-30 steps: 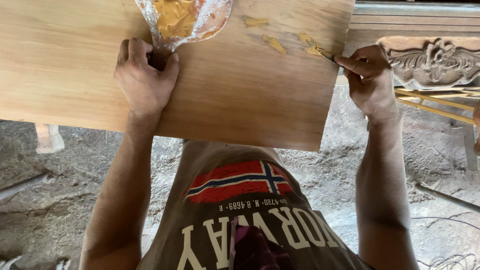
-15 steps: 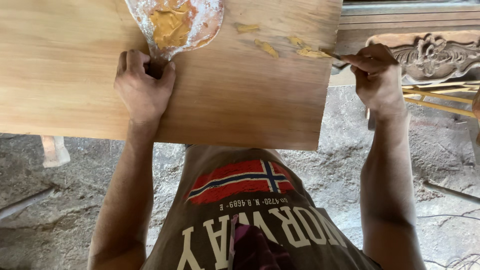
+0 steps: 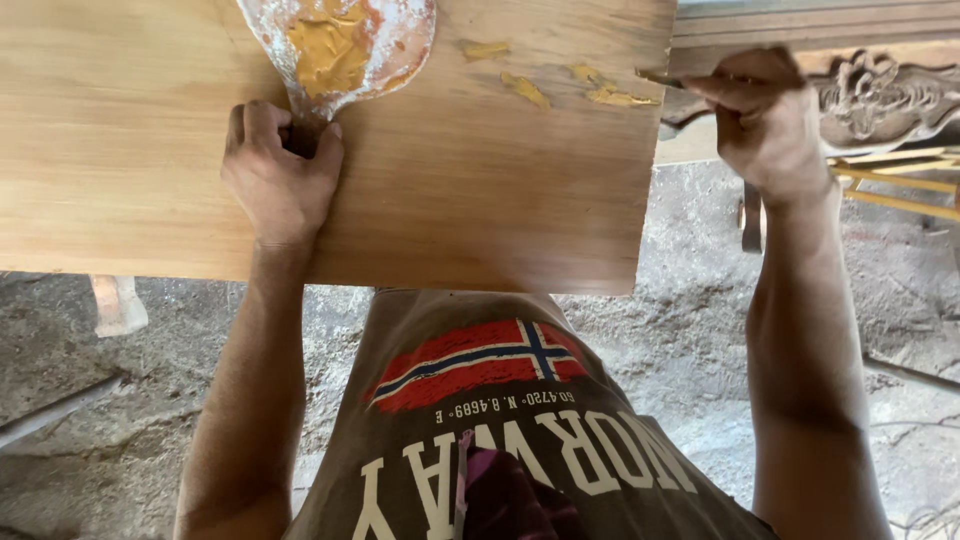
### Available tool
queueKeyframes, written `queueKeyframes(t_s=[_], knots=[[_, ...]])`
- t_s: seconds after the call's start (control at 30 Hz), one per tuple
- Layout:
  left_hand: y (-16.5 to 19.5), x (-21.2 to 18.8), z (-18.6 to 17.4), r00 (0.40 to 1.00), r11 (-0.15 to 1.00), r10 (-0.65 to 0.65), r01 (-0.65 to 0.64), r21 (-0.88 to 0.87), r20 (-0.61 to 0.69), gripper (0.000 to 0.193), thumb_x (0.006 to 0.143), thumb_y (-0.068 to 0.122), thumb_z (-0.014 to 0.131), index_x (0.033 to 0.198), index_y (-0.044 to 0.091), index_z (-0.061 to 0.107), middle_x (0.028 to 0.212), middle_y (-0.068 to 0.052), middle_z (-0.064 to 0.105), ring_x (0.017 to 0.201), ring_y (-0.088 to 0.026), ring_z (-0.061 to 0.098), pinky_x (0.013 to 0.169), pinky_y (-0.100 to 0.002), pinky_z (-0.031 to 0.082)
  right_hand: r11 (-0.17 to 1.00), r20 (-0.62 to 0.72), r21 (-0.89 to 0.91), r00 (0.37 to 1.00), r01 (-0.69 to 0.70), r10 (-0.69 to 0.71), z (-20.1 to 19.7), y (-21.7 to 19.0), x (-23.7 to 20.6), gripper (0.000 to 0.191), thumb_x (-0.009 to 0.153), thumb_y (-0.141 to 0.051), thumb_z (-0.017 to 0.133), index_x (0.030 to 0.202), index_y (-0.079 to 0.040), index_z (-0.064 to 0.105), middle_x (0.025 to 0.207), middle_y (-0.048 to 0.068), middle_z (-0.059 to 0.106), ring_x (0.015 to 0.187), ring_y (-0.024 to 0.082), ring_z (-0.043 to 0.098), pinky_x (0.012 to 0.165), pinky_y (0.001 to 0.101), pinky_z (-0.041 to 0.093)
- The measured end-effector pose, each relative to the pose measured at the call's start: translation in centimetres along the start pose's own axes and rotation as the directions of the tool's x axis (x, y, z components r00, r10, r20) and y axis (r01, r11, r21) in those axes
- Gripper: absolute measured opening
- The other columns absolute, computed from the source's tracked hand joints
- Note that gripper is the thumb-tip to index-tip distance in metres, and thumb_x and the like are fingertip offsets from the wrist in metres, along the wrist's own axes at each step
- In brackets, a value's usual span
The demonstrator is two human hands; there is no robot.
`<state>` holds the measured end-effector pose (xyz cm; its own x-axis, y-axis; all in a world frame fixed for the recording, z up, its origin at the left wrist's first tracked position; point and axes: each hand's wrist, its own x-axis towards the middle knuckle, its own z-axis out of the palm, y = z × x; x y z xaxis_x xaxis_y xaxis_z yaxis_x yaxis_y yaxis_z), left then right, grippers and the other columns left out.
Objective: The person scoops yellow wood filler from a shell-shaped palette and spreads it with a small spatula over marks on a wooden board, then carries the palette across the workshop, sits on the floor, and presses filler into gaps on thin wooden slats.
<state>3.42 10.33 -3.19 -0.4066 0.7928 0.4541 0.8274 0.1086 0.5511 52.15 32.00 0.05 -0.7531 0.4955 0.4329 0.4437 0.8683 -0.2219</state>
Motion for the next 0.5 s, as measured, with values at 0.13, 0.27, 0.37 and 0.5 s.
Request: queueKeyframes(t_s=[0.13,0.27,0.37,0.5], knots=[[-0.4,-0.1,0.1,0.999,0.999,0.043,-0.043,0.012,-0.007,0.041,0.085,0.019,0.091,0.096,0.005,0.055,0.097,-0.013,0.062,0.084,-0.035,0.063,0.070,-0.047,0.051,0.985,0.016,0.144,0.995,-0.096,0.095,0.8,-2.6,-0.5,0.019,0.108,0.009,0.072,0.113,-0.007,0.081,0.103,0.008,0.066,0.092,0.015,0.059,0.080,0.0260,0.053],[-0.9,-0.3,0.3,0.999,0.998,0.054,-0.054,0.033,0.001,0.042,0.085,0.017,0.091,0.100,0.006,0.054,0.098,-0.013,0.061,0.084,-0.035,0.063,0.071,-0.047,0.050,0.981,-0.008,0.116,0.988,-0.154,0.156,1.4,-4.7,-0.9,0.015,0.107,0.006,0.077,0.114,-0.006,0.082,0.104,0.007,0.065,0.093,0.016,0.058,0.082,0.0276,0.050],[-1.1,-0.4,0.4,0.998,0.997,0.069,-0.069,0.031,-0.001,0.039,0.088,0.016,0.090,0.097,0.005,0.054,0.101,-0.012,0.062,0.087,-0.034,0.064,0.072,-0.047,0.051,0.997,-0.045,-0.051,0.998,-0.051,0.049,2.0,-5.3,-0.8,0.021,0.088,0.014,0.073,0.099,-0.001,0.082,0.089,0.008,0.063,0.085,0.021,0.060,0.084,0.0420,0.052],[-1.1,-0.2,0.3,1.000,1.000,0.022,-0.022,0.016,0.012,0.041,0.084,0.017,0.090,0.098,0.006,0.054,0.096,-0.012,0.061,0.080,-0.032,0.064,0.067,-0.045,0.051,0.964,0.030,0.226,0.991,-0.137,0.134,1.5,-4.6,-1.2,0.028,0.104,0.016,0.063,0.116,-0.004,0.080,0.105,0.010,0.066,0.090,0.014,0.060,0.075,0.0239,0.054]])
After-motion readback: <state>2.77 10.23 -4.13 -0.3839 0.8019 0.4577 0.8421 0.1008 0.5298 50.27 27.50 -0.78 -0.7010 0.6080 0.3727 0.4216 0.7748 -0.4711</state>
